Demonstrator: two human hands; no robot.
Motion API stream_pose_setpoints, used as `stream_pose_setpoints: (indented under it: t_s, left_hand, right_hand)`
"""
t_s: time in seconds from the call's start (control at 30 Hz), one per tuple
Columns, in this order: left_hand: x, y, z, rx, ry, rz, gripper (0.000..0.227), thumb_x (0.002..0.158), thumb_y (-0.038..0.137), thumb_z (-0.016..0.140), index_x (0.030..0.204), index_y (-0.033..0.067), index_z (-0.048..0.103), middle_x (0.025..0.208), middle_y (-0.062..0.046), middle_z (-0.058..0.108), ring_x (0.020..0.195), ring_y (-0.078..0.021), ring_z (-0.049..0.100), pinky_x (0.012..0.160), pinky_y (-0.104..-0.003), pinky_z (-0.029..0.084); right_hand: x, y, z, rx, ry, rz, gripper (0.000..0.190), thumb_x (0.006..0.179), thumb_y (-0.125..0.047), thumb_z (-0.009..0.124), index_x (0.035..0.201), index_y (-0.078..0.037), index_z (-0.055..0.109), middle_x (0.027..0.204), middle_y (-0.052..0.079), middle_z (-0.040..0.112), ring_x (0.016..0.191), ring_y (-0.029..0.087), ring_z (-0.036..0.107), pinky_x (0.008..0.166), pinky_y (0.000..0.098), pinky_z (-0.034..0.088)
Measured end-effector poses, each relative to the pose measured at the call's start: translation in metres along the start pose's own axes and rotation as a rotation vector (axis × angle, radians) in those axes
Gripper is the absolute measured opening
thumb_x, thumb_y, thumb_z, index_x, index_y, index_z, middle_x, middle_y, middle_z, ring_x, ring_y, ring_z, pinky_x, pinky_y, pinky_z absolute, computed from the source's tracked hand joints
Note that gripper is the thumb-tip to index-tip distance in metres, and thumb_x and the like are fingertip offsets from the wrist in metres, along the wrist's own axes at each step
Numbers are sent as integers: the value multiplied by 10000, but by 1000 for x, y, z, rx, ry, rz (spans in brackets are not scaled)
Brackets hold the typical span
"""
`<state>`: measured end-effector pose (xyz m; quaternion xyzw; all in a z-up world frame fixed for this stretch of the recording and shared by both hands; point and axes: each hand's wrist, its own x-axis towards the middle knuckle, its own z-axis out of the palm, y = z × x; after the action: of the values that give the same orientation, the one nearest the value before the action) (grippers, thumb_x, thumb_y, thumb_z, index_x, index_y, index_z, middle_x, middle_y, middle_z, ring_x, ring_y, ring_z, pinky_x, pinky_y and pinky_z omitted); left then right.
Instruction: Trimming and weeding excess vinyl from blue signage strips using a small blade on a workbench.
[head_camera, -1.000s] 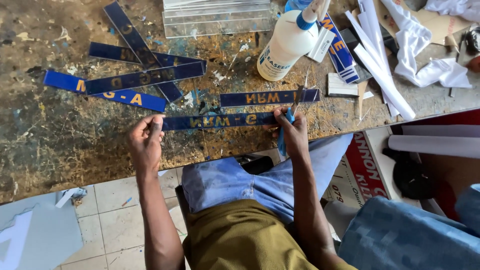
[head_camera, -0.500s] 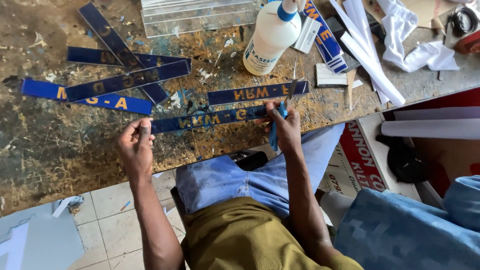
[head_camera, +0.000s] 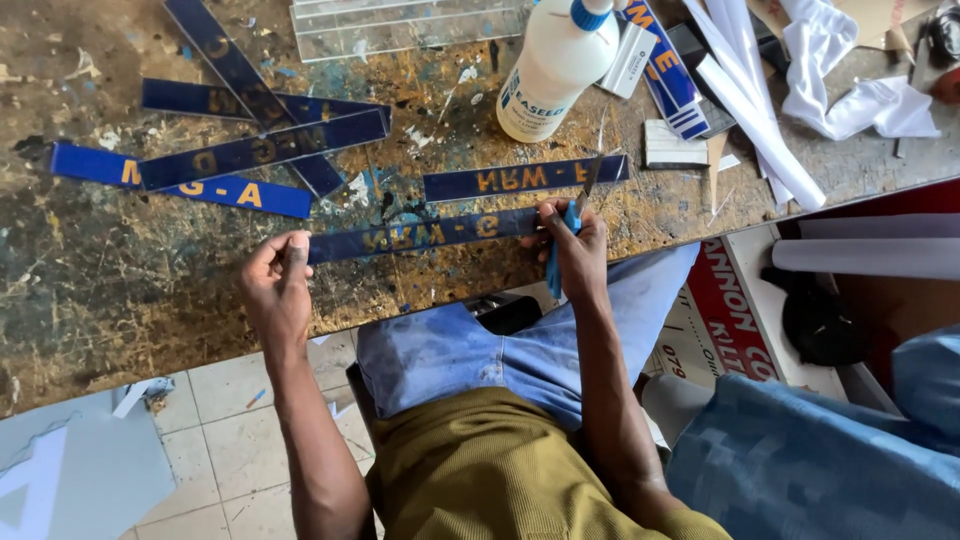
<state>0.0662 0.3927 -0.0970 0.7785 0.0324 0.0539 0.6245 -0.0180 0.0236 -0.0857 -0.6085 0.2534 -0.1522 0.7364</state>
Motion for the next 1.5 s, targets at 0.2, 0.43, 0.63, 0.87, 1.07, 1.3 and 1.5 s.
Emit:
stream_pose_setpoints:
  t_s: [0.2,0.43,0.63,0.87,1.07,1.3,1.5]
  left_hand:
    - [0,-10,-1,-31,27,-35,147,1180,92,736,1263,22,835,933,-89,720,754,-110,688,695,-255,563]
    - [1,-6,-2,-18,9,-13,151,1186,70,732,1287,10,827,943,-96,718,754,-118,687,734,-274,566]
    - [0,6,1,11,-2,-6,151,1186,63,738,1303,0,809,942,-106,708,742,-125,684,732,-290,560]
    - [-1,4,-3,112,-21,38,153,1187,37,715,1298,-8,811,973,-119,720,807,-158,703,800,-322,587]
    - [3,-15,-6,211,-18,93,140,1184,26,740,1273,24,848,977,-146,763,806,-200,716,760,-355,584]
    - [-2,-5,4,319,11,186,162,1196,10,723,1305,-21,839,1067,-222,791,800,-280,702,742,-392,585]
    - [-4,31,66,328,-131,365,147,1117,42,787,1242,57,863,1054,-156,770,826,-322,730,722,-374,604]
  right_hand:
    - [-1,-2,3,-63,-37,-18,228,1097,-104,776,1196,102,776,893,216,762,719,340,855,480,277,649]
    - [1,1,0,-41,-48,-14,234,1067,-50,773,1229,117,763,914,215,761,743,335,860,479,271,651]
    - [2,3,-3,-61,-57,-25,247,1037,21,764,1253,140,753,923,244,773,742,345,859,476,288,658]
    - [4,6,-5,-94,-83,-18,292,1007,69,734,1290,138,748,1061,279,802,757,327,857,467,277,657]
    - [1,-9,0,-107,-93,-16,291,1008,62,714,1288,117,768,1125,283,814,754,310,857,473,277,652]
    - [-8,-35,8,-139,-76,-34,281,1041,-2,718,1305,42,803,789,207,809,501,171,728,432,240,561]
    - [2,-13,-10,-55,3,-5,261,1032,-13,755,1273,73,806,1161,248,831,733,247,851,508,266,663]
